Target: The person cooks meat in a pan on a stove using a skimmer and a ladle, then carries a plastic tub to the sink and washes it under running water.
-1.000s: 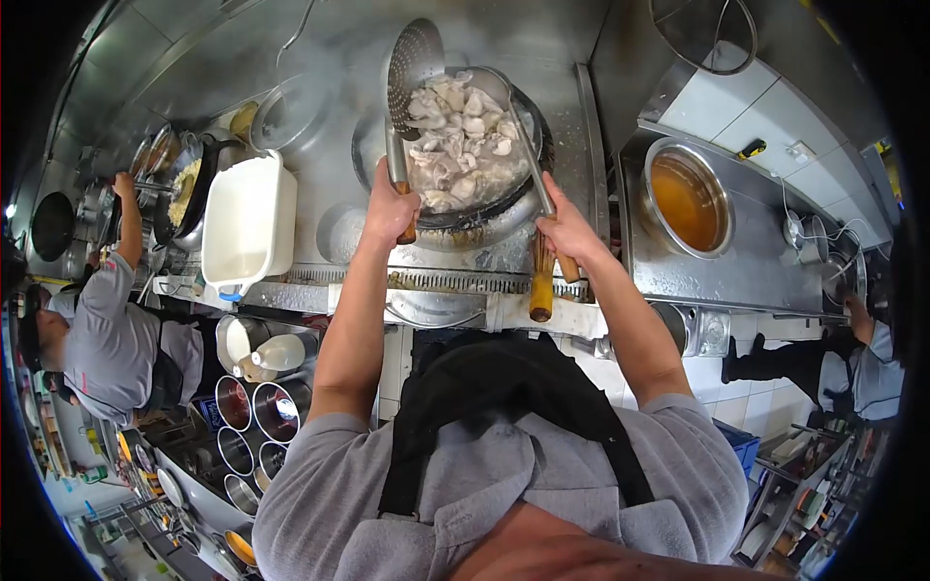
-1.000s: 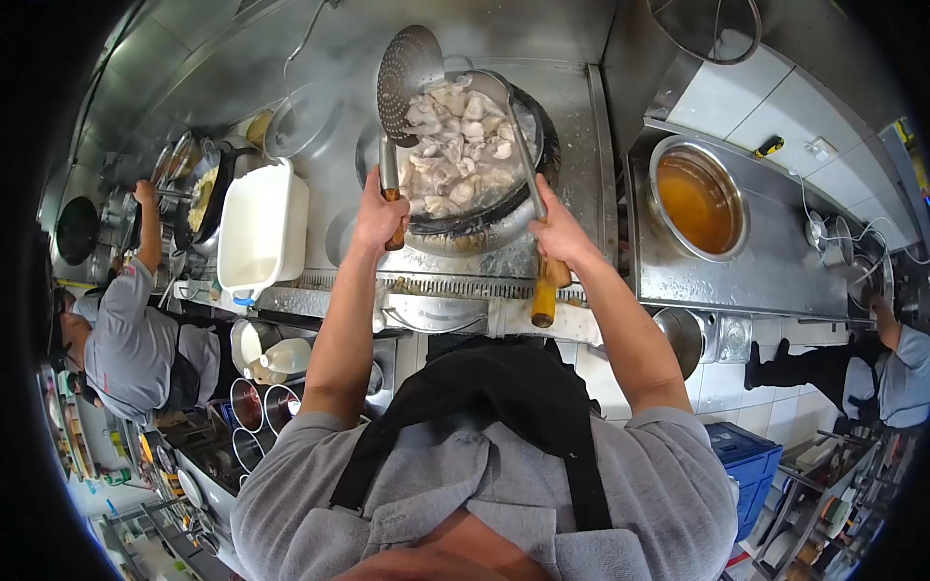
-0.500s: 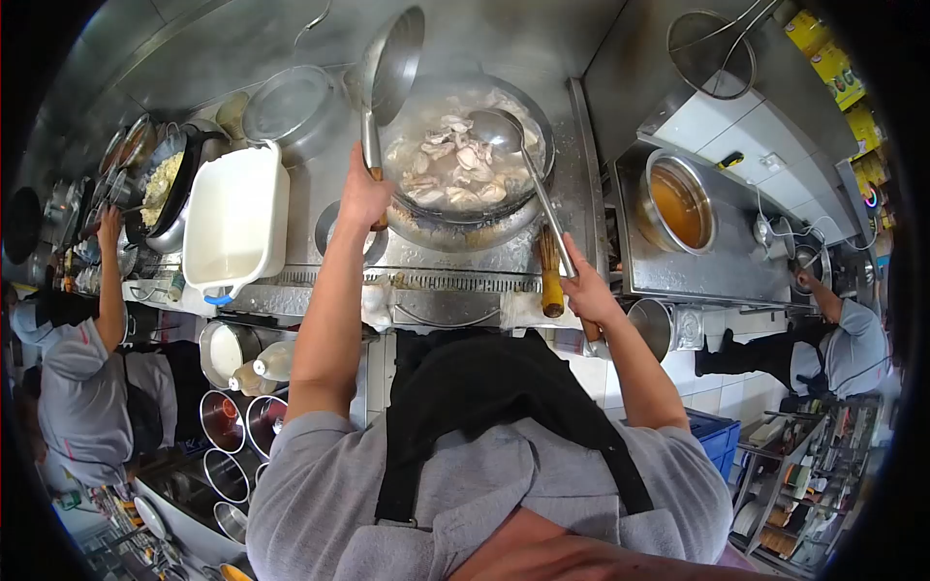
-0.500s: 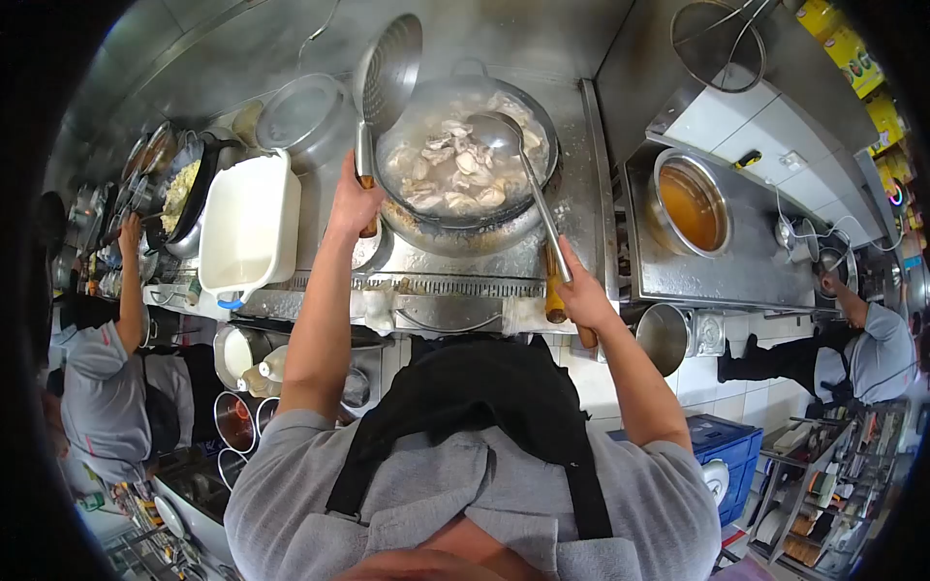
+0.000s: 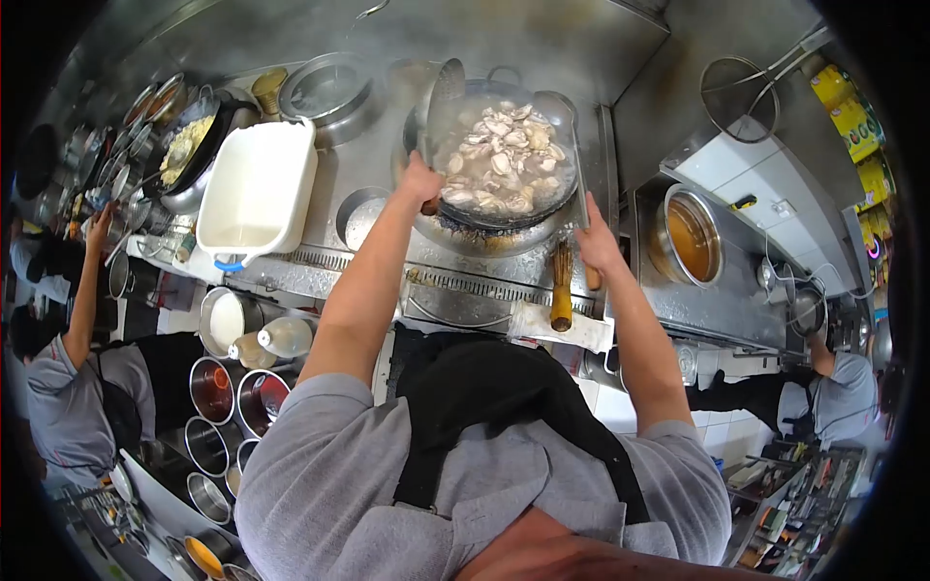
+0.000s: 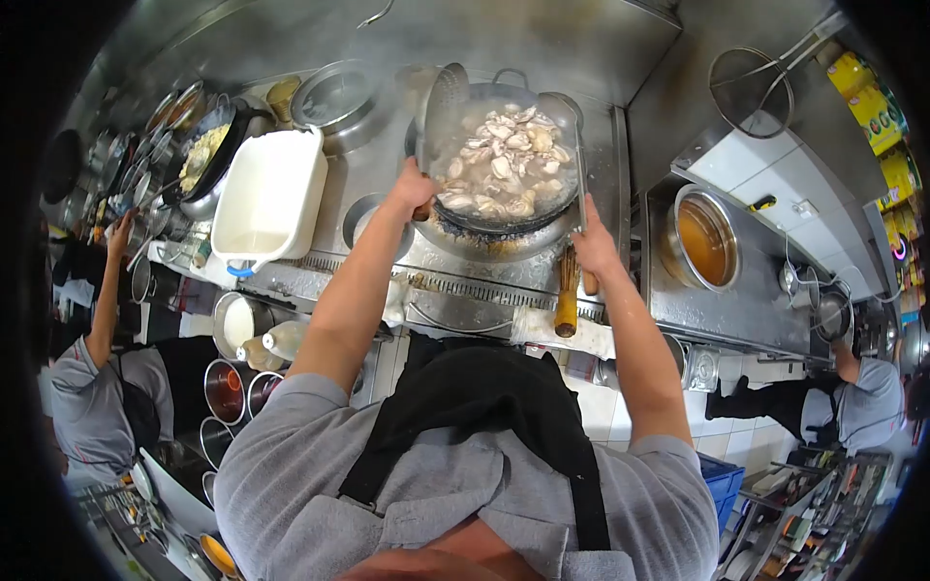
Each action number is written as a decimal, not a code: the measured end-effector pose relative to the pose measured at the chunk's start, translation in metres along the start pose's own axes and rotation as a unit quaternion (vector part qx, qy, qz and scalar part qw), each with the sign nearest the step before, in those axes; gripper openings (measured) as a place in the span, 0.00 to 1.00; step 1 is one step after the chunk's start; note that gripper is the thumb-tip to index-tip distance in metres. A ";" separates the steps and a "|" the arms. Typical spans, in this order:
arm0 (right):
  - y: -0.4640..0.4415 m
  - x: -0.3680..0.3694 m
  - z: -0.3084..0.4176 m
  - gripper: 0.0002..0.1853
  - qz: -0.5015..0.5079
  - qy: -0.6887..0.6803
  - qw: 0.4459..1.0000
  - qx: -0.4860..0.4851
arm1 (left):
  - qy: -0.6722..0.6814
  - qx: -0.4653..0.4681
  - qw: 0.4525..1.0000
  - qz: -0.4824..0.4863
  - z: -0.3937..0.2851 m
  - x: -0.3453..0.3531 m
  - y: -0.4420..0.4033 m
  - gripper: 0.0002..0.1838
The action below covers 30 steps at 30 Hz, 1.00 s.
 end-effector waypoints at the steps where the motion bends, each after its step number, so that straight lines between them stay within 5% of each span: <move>1: -0.002 0.011 0.013 0.44 0.008 0.002 1.000 -0.003 | 0.059 -0.034 0.998 0.011 -0.003 0.006 0.004 0.30; 3: 0.001 0.046 0.029 0.45 0.125 -0.255 0.950 0.128 | 0.103 -0.088 0.990 0.035 -0.018 0.006 0.013 0.26; 4: -0.003 0.057 0.032 0.45 0.133 -0.253 0.950 0.126 | 0.146 -0.133 0.978 0.066 -0.021 0.007 0.016 0.22; 6: -0.012 0.082 0.033 0.45 0.175 -0.489 0.839 0.163 | 0.202 -0.142 0.966 0.082 -0.016 0.010 0.012 0.13; 11: -0.038 0.078 0.015 0.42 0.299 -0.639 0.686 0.177 | 0.271 -0.202 0.933 0.121 -0.007 0.033 0.005 0.10; 15: -0.039 0.058 0.025 0.41 0.333 -0.602 0.706 0.168 | 0.351 -0.150 0.921 0.077 -0.009 0.057 0.017 0.20; 30: -0.005 -0.026 0.102 0.44 0.366 -0.362 0.857 0.034 | 0.603 -0.097 0.790 0.054 -0.044 0.057 0.084 0.22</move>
Point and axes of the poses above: each hand's wrist, its own y-axis away from the middle knuckle, its own x-axis out of the palm, z = x × y, the point moved 4 cm from there along -y, towards the middle knuckle, and after that the axes turned 2 degrees about y, right-handed, at the moved point
